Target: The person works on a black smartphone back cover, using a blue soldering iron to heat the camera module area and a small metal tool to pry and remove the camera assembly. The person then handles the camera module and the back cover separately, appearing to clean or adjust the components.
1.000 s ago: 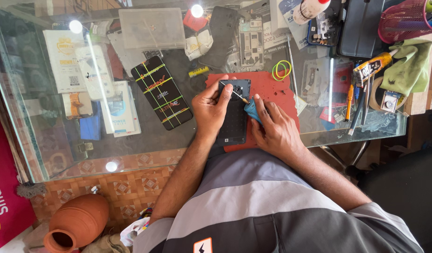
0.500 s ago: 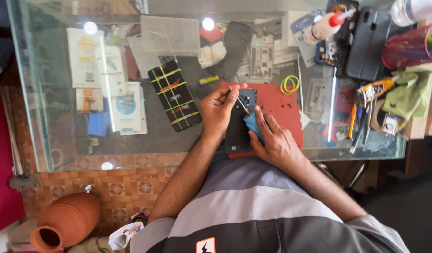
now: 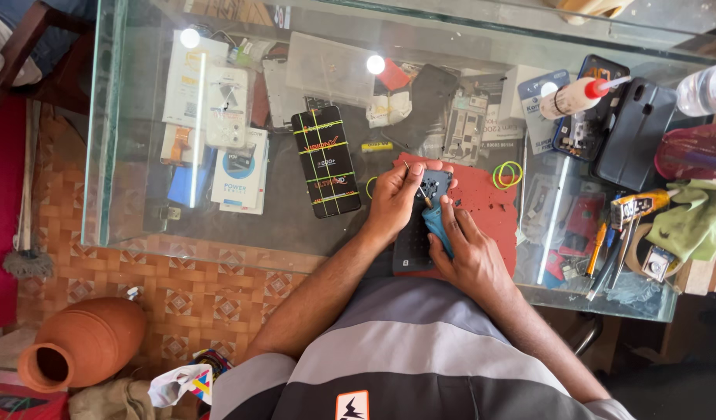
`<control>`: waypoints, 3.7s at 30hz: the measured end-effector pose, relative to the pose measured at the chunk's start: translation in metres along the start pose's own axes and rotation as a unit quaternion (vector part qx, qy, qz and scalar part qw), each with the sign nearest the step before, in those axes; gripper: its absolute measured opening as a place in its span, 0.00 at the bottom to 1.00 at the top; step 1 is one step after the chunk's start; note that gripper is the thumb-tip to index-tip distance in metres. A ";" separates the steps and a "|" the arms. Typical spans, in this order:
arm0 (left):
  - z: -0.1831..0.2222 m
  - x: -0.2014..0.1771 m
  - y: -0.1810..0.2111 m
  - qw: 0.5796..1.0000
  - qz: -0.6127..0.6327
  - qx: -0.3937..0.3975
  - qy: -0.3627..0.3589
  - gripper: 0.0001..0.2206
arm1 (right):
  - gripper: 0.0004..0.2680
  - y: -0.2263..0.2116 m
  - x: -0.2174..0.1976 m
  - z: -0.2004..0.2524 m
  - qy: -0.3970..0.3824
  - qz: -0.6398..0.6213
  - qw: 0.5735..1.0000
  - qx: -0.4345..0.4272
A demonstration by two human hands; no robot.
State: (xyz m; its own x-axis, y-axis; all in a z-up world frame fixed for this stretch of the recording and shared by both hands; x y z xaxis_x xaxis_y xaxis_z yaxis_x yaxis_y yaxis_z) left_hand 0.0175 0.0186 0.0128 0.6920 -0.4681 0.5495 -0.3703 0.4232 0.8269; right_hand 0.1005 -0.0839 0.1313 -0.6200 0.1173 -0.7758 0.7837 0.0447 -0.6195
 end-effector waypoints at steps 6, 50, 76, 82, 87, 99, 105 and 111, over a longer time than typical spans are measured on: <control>0.002 -0.001 0.001 0.994 -0.079 0.034 0.072 0.17 | 0.25 0.022 0.019 0.014 0.007 0.032 0.999 0.006; 0.004 0.005 0.005 0.985 -0.138 0.062 0.078 0.14 | 0.25 0.030 0.016 0.017 0.047 -0.022 0.998 0.034; 0.046 0.047 0.080 0.973 -0.218 0.070 0.002 0.11 | 0.09 -0.019 -0.065 -0.019 0.183 -0.105 0.978 -0.005; 0.061 0.057 0.100 0.943 -0.313 0.112 0.004 0.10 | 0.08 -0.009 -0.057 -0.011 0.150 -0.068 0.986 -0.031; 0.063 0.060 0.103 0.932 -0.353 0.074 -0.017 0.10 | 0.08 0.003 -0.066 -0.002 0.081 -0.128 0.988 -0.025; 0.065 0.070 0.104 0.941 -0.318 0.097 -0.062 0.09 | 0.03 0.021 -0.074 0.003 0.048 -0.219 0.975 -0.004; 0.060 0.063 0.097 0.962 -0.265 0.048 -0.042 0.10 | 0.05 0.020 -0.066 0.006 0.112 -0.255 0.960 -0.020; 0.060 0.069 0.098 0.941 -0.327 0.073 -0.050 0.10 | 0.07 0.016 -0.068 0.009 0.087 -0.141 0.986 -0.013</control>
State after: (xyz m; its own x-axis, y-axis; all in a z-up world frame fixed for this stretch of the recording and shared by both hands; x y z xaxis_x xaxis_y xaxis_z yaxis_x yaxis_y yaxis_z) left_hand -0.0078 -0.0185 0.1395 0.7425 -0.6651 -0.0798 0.0279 -0.0883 0.9957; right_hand 0.1550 -0.0998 0.1732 -0.7988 0.2649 -0.5401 0.5840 0.1257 -0.8020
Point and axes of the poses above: each hand's wrist, its own z-axis away from the middle knuckle, its own x-axis out of the palm, y = z × x, the point moved 3 cm from there along -z, towards the middle knuckle, and after that the axes turned 9 degrees about -z, right-handed, at the moved point
